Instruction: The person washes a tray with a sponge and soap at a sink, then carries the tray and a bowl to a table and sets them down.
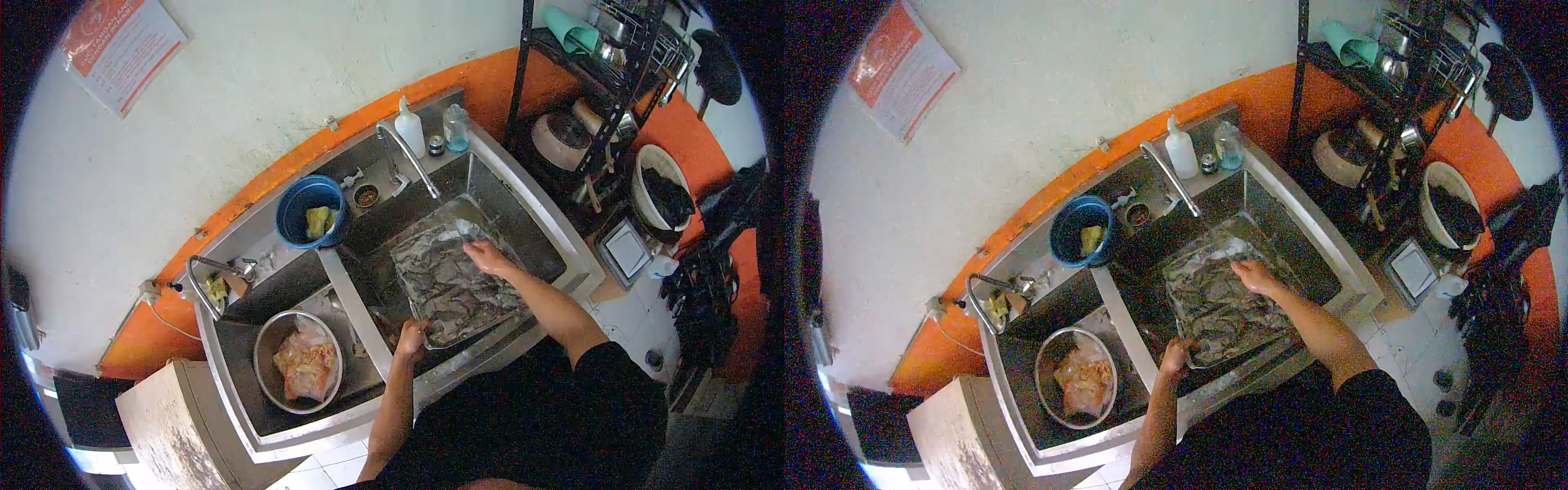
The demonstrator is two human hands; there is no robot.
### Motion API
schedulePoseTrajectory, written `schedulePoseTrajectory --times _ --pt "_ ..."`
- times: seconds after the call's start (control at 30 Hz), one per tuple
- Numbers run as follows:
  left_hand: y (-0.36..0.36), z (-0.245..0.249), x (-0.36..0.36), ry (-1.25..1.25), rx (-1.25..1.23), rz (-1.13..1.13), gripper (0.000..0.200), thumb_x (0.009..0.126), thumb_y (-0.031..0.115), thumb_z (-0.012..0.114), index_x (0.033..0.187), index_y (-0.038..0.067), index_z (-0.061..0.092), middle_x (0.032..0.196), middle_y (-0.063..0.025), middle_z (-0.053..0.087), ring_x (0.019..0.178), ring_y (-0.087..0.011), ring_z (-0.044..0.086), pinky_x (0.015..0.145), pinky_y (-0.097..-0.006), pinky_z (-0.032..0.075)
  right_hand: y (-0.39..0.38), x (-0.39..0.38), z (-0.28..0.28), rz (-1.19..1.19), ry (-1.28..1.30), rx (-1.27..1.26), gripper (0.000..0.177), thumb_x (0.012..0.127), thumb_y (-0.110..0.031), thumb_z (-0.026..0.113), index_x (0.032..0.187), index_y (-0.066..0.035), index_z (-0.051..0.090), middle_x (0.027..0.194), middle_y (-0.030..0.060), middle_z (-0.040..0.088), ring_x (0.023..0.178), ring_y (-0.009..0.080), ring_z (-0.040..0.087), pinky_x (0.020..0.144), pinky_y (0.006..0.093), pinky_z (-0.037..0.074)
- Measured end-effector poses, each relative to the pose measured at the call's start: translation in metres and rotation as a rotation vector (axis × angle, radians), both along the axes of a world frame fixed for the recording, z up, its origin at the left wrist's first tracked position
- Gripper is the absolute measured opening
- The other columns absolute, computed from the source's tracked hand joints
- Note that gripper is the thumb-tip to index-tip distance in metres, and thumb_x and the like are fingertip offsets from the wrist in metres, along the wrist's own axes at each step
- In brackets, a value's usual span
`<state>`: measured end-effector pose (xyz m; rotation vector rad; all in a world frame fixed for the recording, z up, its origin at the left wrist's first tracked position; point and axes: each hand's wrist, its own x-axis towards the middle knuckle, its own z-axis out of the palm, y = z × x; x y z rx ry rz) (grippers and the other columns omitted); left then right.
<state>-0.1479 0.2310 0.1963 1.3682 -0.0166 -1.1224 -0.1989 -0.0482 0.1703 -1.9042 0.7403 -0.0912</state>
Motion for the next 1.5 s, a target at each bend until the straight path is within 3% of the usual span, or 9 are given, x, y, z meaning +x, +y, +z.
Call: schedulePoseTrajectory --times 0.07,0.23,0.5,0.57,0.6,1.03,1.17,1.3,1.5 --pt "0.011 -0.059 0.005 -0.223 -0.048 -0.069 0.018 0.076 0.012 0.049 0.082 -0.004 0.054 0.074 -0.0085 0.053 0.066 -0.0184 0.05 0.057 -0.0317 0.041 -0.003 0.0 -0.009 -0.044 -0.093 -0.036 0.026 0.085 -0.027 0.049 0.09 -0.003 0.058 0.068 0.0094 0.059 0.056 0.0172 0.053 0.054 0.0329 0.042" --pt "0.005 0.006 -0.002 0.069 0.117 0.025 0.022 0.076 0.015 0.047 0.085 -0.003 0.055 0.073 -0.0083 0.052 0.062 -0.0182 0.05 0.054 -0.0314 0.041 -0.013 -0.001 0.047 0.256 0.054 0.016 0.026 0.086 -0.027 0.049 0.082 -0.002 0.056 0.059 0.0057 0.054 0.057 0.0121 0.051 0.052 0.0293 0.04" --pt "0.014 0.036 -0.015 -0.301 0.103 -0.006 0.024 0.072 0.008 0.047 0.092 -0.005 0.053 0.08 -0.0084 0.058 0.069 -0.0173 0.054 0.063 -0.0287 0.043 -0.024 -0.019 0.007 -0.032 0.176 -0.775 0.038 0.078 -0.034 0.058 0.106 -0.008 0.052 0.086 0.0099 0.059 0.078 0.023 0.058 0.064 0.0336 0.045" --pt "0.02 0.004 -0.014 -0.447 0.053 0.049 0.026 0.071 0.005 0.047 0.095 -0.004 0.052 0.086 -0.0082 0.059 0.076 -0.0165 0.055 0.068 -0.028 0.044 -0.053 -0.027 -0.069 -0.074 0.315 -0.495 0.042 0.08 -0.04 0.055 0.11 -0.011 0.049 0.093 0.0083 0.057 0.076 0.0206 0.056 0.058 0.0342 0.045" --pt "0.019 0.006 -0.016 -0.445 0.052 0.049 0.026 0.071 0.005 0.047 0.095 -0.004 0.052 0.086 -0.0082 0.059 0.076 -0.0165 0.055 0.068 -0.028 0.044 -0.05 -0.034 -0.034 0.074 0.334 0.083 0.044 0.082 -0.045 0.05 0.112 -0.012 0.048 0.089 0.0057 0.057 0.071 0.0168 0.054 0.054 0.0332 0.045" --pt "0.015 -0.049 -0.021 -0.169 -0.214 0.293 0.03 0.076 0.002 0.052 0.106 0.001 0.048 0.093 -0.0045 0.056 0.079 -0.0155 0.053 0.07 -0.0289 0.043 -0.009 -0.058 -0.012 -0.111 -0.137 0.548 0.035 0.079 -0.028 0.059 0.106 -0.005 0.055 0.092 0.0005 0.059 0.08 0.011 0.052 0.072 0.0261 0.041" --pt "0.002 -0.07 -0.02 0.131 -0.242 0.295 0.032 0.079 0.006 0.056 0.11 0.003 0.048 0.099 -0.0062 0.057 0.085 -0.0178 0.055 0.072 -0.0297 0.044 -0.01 -0.062 -0.003 -0.147 -0.167 0.183 0.02 0.077 -0.016 0.06 0.091 -0.001 0.057 0.077 -0.0001 0.058 0.071 0.008 0.049 0.063 0.0263 0.041" --pt "-0.007 -0.122 -0.021 -0.143 -0.094 0.119 0.026 0.082 0.016 0.055 0.103 0.001 0.049 0.088 -0.0083 0.058 0.071 -0.0172 0.056 0.062 -0.0301 0.048 -0.012 -0.074 -0.011 -0.162 -0.205 -0.038 0.017 0.077 -0.013 0.059 0.088 0.0 0.056 0.074 0.0051 0.058 0.069 0.0112 0.05 0.062 0.0294 0.042" --pt "-0.029 -0.125 -0.012 -0.105 0.206 -0.058 0.047 0.079 0.027 0.057 0.115 -0.001 0.045 0.102 -0.0104 0.056 0.089 -0.022 0.054 0.076 -0.0326 0.042 -0.006 -0.096 0.035 -0.253 -0.096 -0.372 0.019 0.075 -0.011 0.056 0.092 0.0 0.056 0.083 0.0168 0.059 0.075 0.0303 0.056 0.069 0.0346 0.044"
